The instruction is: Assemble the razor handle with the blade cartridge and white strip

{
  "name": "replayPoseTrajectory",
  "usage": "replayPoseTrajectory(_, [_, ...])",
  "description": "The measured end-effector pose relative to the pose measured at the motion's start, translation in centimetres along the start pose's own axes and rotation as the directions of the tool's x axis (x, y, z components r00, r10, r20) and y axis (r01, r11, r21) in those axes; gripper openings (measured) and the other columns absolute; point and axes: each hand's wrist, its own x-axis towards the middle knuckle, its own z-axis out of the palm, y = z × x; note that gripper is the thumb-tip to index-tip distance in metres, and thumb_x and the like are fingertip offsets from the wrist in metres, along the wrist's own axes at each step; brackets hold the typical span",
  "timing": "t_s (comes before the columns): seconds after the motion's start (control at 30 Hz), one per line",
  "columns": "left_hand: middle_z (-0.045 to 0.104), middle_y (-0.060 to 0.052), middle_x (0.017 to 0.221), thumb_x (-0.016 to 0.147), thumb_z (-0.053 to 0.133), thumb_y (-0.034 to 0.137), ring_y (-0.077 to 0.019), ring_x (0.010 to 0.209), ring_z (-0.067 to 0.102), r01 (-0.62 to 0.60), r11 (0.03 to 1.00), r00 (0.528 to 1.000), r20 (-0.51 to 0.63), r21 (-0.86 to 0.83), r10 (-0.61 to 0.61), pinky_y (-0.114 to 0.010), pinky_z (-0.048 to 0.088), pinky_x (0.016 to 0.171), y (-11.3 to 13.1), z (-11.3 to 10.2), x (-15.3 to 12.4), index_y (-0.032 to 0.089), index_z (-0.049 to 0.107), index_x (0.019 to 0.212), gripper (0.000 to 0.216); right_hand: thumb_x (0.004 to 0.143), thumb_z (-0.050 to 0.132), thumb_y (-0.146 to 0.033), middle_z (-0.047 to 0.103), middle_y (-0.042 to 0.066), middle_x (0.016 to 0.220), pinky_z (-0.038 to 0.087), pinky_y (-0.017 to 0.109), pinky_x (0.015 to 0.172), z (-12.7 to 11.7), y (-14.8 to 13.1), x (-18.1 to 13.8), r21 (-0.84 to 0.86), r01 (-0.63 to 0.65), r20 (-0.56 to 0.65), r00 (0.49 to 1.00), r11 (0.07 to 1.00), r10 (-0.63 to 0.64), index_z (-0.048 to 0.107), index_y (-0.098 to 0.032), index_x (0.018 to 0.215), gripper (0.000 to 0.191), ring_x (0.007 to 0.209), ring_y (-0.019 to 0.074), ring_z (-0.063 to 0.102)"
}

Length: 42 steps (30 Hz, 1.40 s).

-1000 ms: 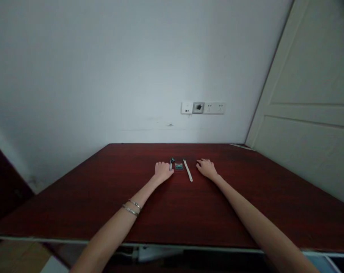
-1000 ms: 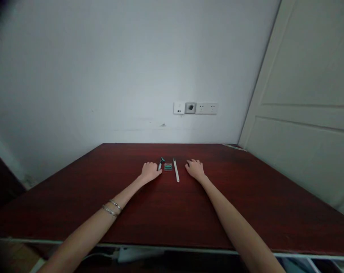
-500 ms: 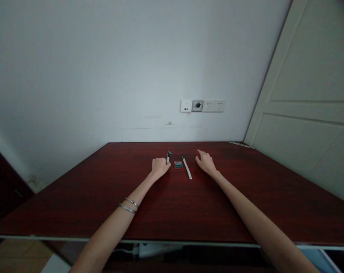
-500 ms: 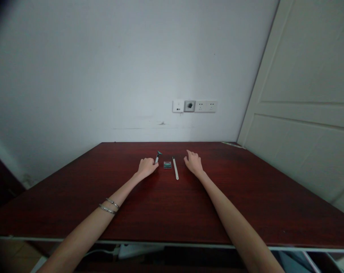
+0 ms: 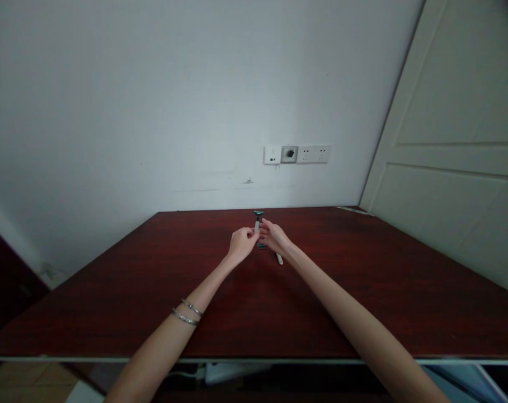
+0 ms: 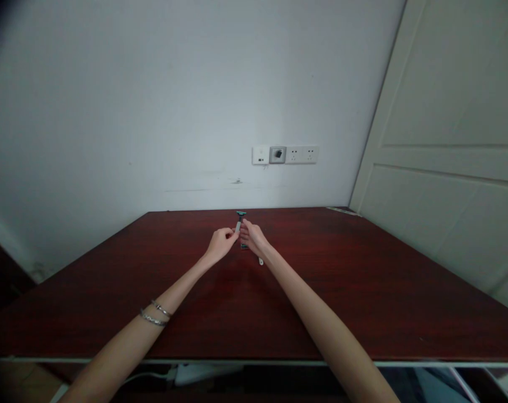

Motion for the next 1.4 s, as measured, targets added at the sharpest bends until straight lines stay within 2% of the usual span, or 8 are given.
replayPoseTrajectory(0.2, [0.068, -0.005, 0.071, 0.081, 0.044, 0.037, -0.0158, 0.066, 0.059, -0.046, 0.996, 0.999, 0.019, -0.072, 0.047, -0.023, 0.037, 0.062, 0.4, 0.4, -0.3, 0.016, 0.061, 0.056, 0.037, 0.086, 0.045, -0.029, 0.068, 0.007, 0.074, 0.044, 0.022, 0.056, -0.4, 0.7, -0.5, 0.126, 0.034, 0.022, 0.999, 0.991, -0.037, 0.060, -0.015, 0.078, 0.022, 0.061, 0.0124, 0.060])
replayPoseTrajectory(0.5, [0.068, -0.005, 0.072, 0.082, 0.042, 0.038, -0.0169, 0.070, 0.061, -0.066, 0.996, 0.995, 0.074, -0.063, 0.070, -0.024, 0.039, 0.068, 0.7, 0.9, -0.4, 0.016, 0.064, 0.060, 0.038, 0.077, 0.058, -0.021, 0.067, 0.005, 0.069, 0.046, 0.020, 0.053, -1.0, 0.8, -0.8, 0.083, 0.081, -0.045, 0.996, 0.993, -0.077, 0.062, -0.013, 0.075, 0.010, 0.058, 0.0111, 0.059])
replayPoseTrajectory(0.67, [0.065, -0.007, 0.060, 0.079, 0.042, 0.051, -0.0176, 0.061, 0.059, 0.094, 0.995, 0.993, 0.070, -0.031, -0.092, -0.025, 0.038, 0.060, 0.2, -0.4, 0.3, 0.015, 0.065, 0.057, 0.048, 0.076, 0.062, -0.023, 0.065, 0.006, 0.066, 0.048, 0.021, 0.051, -1.1, 0.3, -1.0, 0.052, 0.119, -0.092, 0.989, 0.992, -0.114, 0.059, -0.013, 0.073, 0.010, 0.057, 0.0119, 0.059])
replayPoseTrajectory(0.8, [0.066, -0.008, 0.064, 0.079, 0.040, 0.050, -0.0168, 0.064, 0.060, 0.182, 0.957, 0.982, -0.008, -0.225, -0.189, -0.025, 0.041, 0.063, -1.3, -1.4, 1.6, 0.014, 0.064, 0.058, 0.048, 0.076, 0.062, -0.021, 0.062, 0.004, 0.062, 0.052, 0.024, 0.054, -1.0, 0.0, -1.1, 0.082, 0.112, -0.120, 0.988, 0.990, -0.101, 0.056, -0.013, 0.071, 0.011, 0.058, 0.0136, 0.062])
replayPoseTrajectory(0.9, [0.068, -0.011, 0.074, 0.079, 0.039, 0.046, -0.0156, 0.064, 0.062, 0.287, 0.833, 0.953, 0.055, -0.473, -0.297, -0.025, 0.043, 0.060, -2.3, -1.4, 2.4, 0.011, 0.064, 0.070, 0.044, 0.076, 0.060, -0.016, 0.061, 0.003, 0.061, 0.053, 0.025, 0.053, -0.8, 0.1, -1.2, 0.107, 0.068, -0.138, 0.989, 0.992, -0.053, 0.054, -0.014, 0.073, 0.007, 0.058, 0.0142, 0.063])
replayPoseTrajectory(1.0, [0.068, -0.013, 0.088, 0.081, 0.037, 0.045, -0.0160, 0.069, 0.063, 0.459, 0.629, 0.884, 0.258, -0.627, -0.389, -0.025, 0.044, 0.060, -2.8, -1.1, 3.0, 0.010, 0.062, 0.083, 0.043, 0.076, 0.059, -0.014, 0.062, 0.004, 0.063, 0.053, 0.025, 0.052, -0.5, 0.3, -1.3, 0.093, 0.024, -0.111, 0.994, 0.995, -0.013, 0.054, -0.013, 0.074, 0.006, 0.057, 0.0143, 0.063])
replayPoseTrajectory(1.17, [0.065, -0.017, 0.099, 0.083, 0.035, 0.044, -0.0193, 0.078, 0.064, 0.640, 0.240, 0.762, 0.561, -0.730, -0.324, -0.030, 0.049, 0.068, -2.5, 0.0, 4.5, 0.009, 0.058, 0.091, 0.043, 0.077, 0.056, -0.011, 0.063, 0.005, 0.065, 0.051, 0.023, 0.050, -0.1, 0.7, -1.8, 0.060, -0.015, -0.036, 0.999, 0.998, 0.017, 0.056, -0.011, 0.075, 0.002, 0.053, 0.0119, 0.061])
replayPoseTrajectory(1.4, [0.061, -0.021, 0.106, 0.087, 0.025, 0.041, -0.0239, 0.092, 0.062, 0.645, -0.005, 0.747, 0.632, -0.764, -0.205, -0.033, 0.049, 0.075, -1.7, 2.0, 6.3, 0.004, 0.054, 0.103, 0.050, 0.075, 0.057, -0.015, 0.057, 0.000, 0.054, 0.041, 0.018, 0.038, -0.4, 1.7, -1.2, -0.034, 0.002, -0.042, 0.999, 0.999, -0.004, 0.055, -0.012, 0.067, 0.009, 0.040, 0.0070, 0.049])
